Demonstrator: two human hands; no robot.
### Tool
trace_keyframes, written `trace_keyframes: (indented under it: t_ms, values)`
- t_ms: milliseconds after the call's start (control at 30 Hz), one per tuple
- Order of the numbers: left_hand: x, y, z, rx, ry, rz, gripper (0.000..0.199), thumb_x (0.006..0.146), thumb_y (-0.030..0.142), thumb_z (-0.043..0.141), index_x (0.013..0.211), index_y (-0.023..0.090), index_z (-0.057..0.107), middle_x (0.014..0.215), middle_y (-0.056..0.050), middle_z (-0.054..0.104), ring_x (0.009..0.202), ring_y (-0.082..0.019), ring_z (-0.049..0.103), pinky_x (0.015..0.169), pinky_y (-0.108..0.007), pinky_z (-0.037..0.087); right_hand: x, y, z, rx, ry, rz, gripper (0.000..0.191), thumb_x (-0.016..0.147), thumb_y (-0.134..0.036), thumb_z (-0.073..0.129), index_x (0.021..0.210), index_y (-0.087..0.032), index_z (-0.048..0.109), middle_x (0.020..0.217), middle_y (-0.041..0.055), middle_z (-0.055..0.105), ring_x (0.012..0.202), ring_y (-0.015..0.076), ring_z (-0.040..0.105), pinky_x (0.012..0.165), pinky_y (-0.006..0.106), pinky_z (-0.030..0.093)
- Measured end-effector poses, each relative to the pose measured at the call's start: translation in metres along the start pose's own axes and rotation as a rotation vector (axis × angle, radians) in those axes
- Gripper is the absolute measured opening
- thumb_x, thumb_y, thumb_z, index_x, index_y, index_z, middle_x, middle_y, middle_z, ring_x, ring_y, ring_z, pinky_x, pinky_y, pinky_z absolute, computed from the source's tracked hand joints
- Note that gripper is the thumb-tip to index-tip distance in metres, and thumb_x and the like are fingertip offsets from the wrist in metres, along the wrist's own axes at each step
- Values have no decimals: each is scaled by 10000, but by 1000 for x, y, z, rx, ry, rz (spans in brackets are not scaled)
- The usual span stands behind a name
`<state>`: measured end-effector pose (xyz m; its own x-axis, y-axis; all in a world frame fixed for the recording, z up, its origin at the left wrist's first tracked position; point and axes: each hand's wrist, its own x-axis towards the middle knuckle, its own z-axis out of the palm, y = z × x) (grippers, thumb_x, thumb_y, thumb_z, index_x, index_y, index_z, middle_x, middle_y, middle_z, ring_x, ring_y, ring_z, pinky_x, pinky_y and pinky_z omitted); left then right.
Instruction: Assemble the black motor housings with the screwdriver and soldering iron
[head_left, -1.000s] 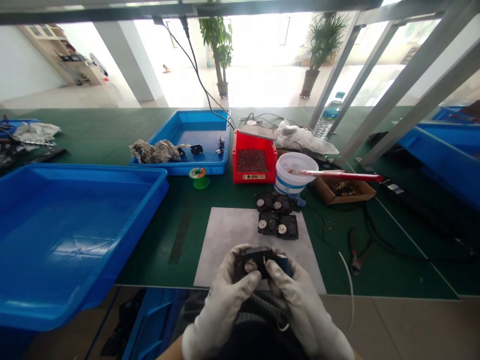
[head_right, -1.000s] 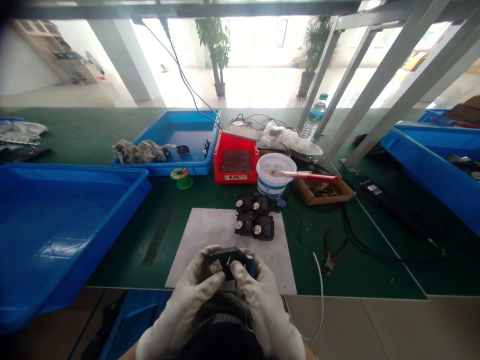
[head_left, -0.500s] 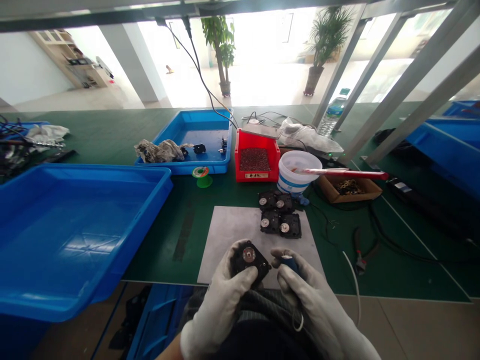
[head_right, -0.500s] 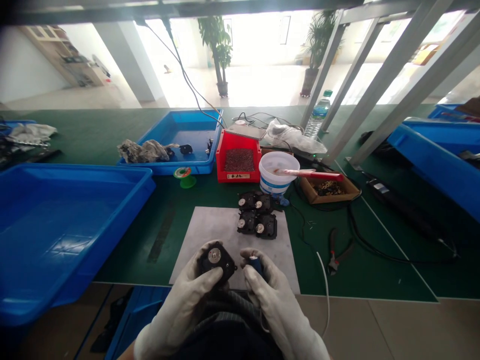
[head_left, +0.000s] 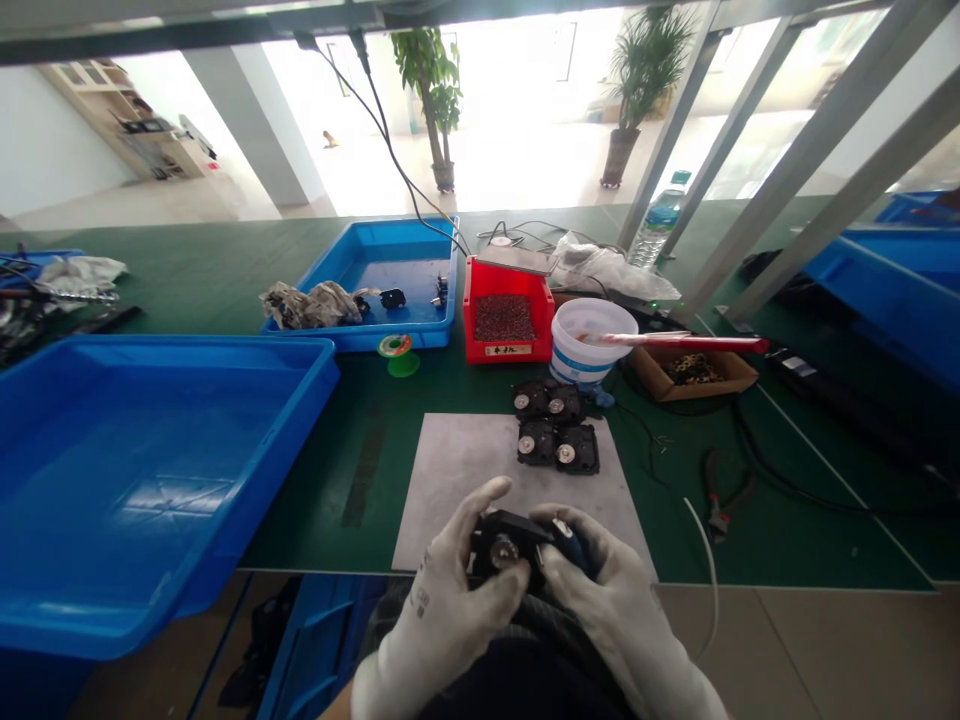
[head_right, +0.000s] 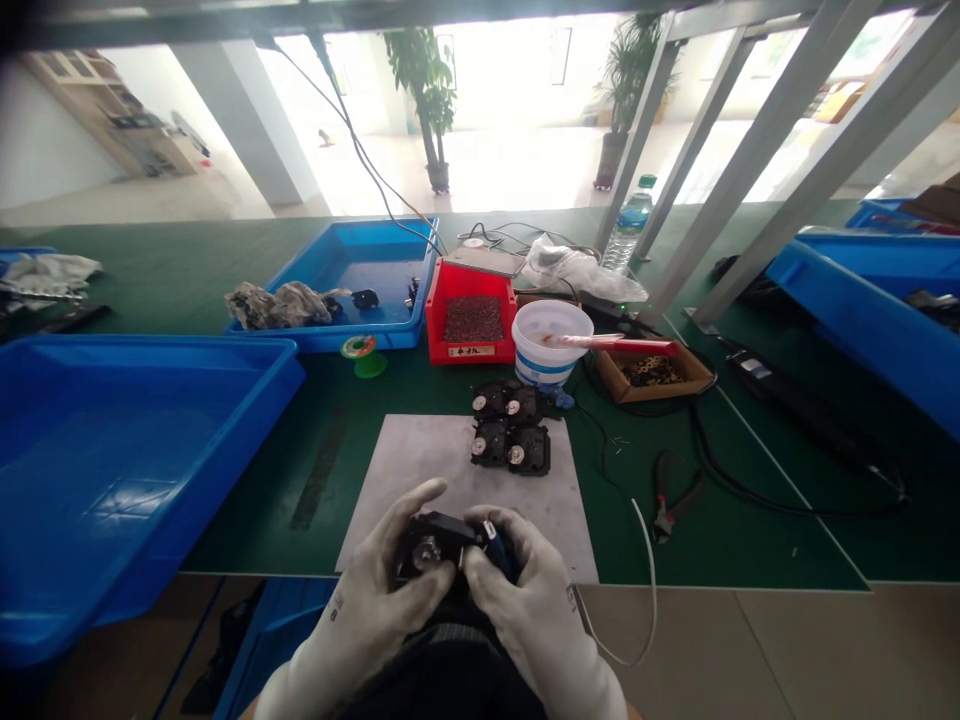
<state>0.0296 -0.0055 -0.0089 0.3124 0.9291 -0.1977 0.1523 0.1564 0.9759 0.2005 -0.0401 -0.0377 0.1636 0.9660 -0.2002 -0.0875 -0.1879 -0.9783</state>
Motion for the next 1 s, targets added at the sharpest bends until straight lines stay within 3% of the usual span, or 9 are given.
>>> trace_keyframes:
  t_ms: [133,333,500,700,1000]
  values:
    - [1,8,0,-6,-71,-12,423,835,243,660,1253,187,701,1191,-94,769,1102,-283,723,976,-360,572,3,-10,-3,-205,35,-125,236,868,-332,708,1077,-228,741,1025,55,768,950,237,734,896,342,591]
    - [6,-2,16,-176,146,-67,293,778,312,709,1032,166,696,930,-76,758,866,-248,723,752,-315,604,0,-14,1,-305,-21,-62,216,907,-352,659,1055,-222,748,1019,64,782,961,246,754,860,335,610]
    - [3,-5,24,-262,125,2,305,826,334,738,1078,161,727,1049,-108,779,997,-274,735,892,-350,602,-5,-8,4,-317,97,-308,177,944,-287,629,1076,-229,731,1027,63,771,976,229,743,871,309,605]
    - [1,-1,27,-377,128,36,291,814,353,808,1028,167,743,995,-92,786,935,-253,744,852,-324,613,-8,-9,2,-428,120,-488,128,984,-229,614,1076,-252,700,969,43,733,895,202,726,811,287,594]
    - [13,-8,30,-440,153,-12,229,835,321,802,994,172,733,968,-66,764,921,-231,721,855,-316,592,4,-17,14,-372,246,-417,92,935,-265,631,954,-224,712,888,58,736,814,217,721,746,311,600]
